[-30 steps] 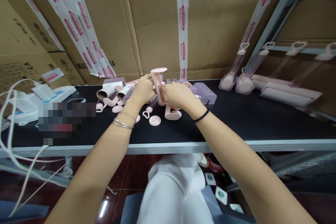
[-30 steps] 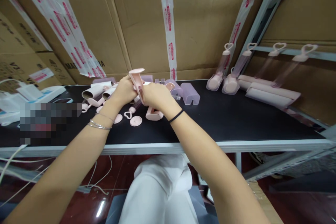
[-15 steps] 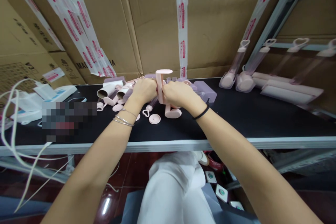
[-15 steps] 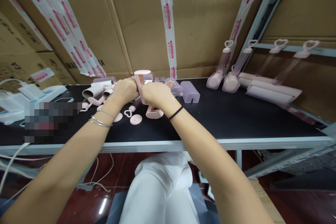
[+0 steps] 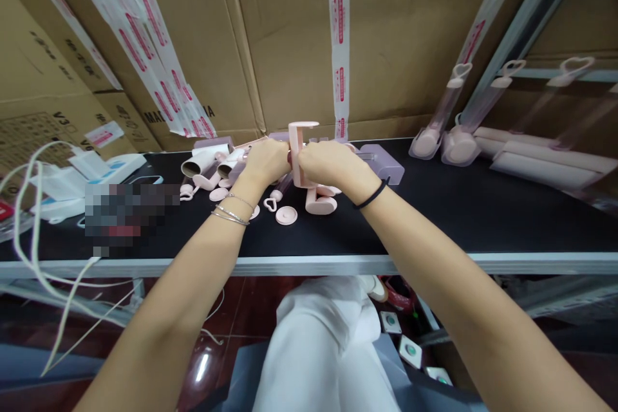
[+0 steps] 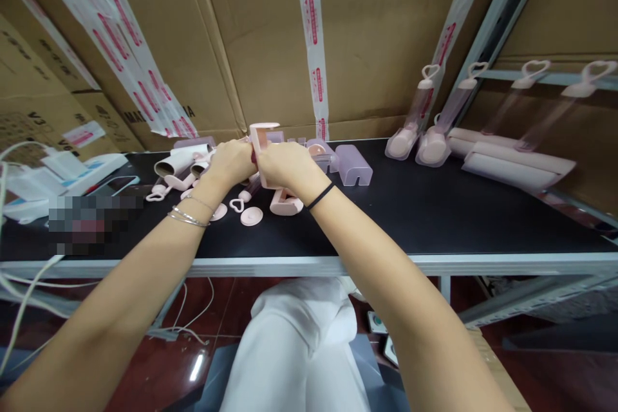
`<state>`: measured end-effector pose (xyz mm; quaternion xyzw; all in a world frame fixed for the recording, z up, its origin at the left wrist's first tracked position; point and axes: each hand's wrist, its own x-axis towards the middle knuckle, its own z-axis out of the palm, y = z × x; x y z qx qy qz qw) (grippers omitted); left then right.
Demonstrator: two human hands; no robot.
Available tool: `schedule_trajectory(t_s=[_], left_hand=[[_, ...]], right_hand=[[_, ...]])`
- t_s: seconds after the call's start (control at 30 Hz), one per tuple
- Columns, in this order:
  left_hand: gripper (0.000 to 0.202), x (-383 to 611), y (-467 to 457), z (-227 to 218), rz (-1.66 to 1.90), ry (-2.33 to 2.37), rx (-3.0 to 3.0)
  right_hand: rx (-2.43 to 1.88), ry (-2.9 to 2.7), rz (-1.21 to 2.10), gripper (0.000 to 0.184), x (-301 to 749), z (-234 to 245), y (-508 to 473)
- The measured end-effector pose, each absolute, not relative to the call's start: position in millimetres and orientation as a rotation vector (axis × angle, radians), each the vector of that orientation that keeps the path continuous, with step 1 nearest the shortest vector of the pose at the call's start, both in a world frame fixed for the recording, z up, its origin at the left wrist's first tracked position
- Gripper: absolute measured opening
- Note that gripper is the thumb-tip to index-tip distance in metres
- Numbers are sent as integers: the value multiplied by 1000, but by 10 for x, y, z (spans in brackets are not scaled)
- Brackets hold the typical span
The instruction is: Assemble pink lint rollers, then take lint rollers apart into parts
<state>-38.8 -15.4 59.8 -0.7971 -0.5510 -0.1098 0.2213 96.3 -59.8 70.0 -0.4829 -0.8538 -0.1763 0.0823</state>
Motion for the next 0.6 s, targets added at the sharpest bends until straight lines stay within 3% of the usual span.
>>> schedule_trajectory(t_s=[0.17, 0.33, 0.6], left_hand=[[31, -412, -61, 583, -444, -1662, -2148], [44, -564, 12, 563, -656, -1634, -2115], [55, -602, -14, 497, -601, -1622, -2073]], right_hand=[[-1572, -2507, -323, 32, 1056, 719, -562], [-1771, -2244, -243, 31, 1410, 720, -445], [-2108, -1798, -249, 36, 1827, 735, -322]])
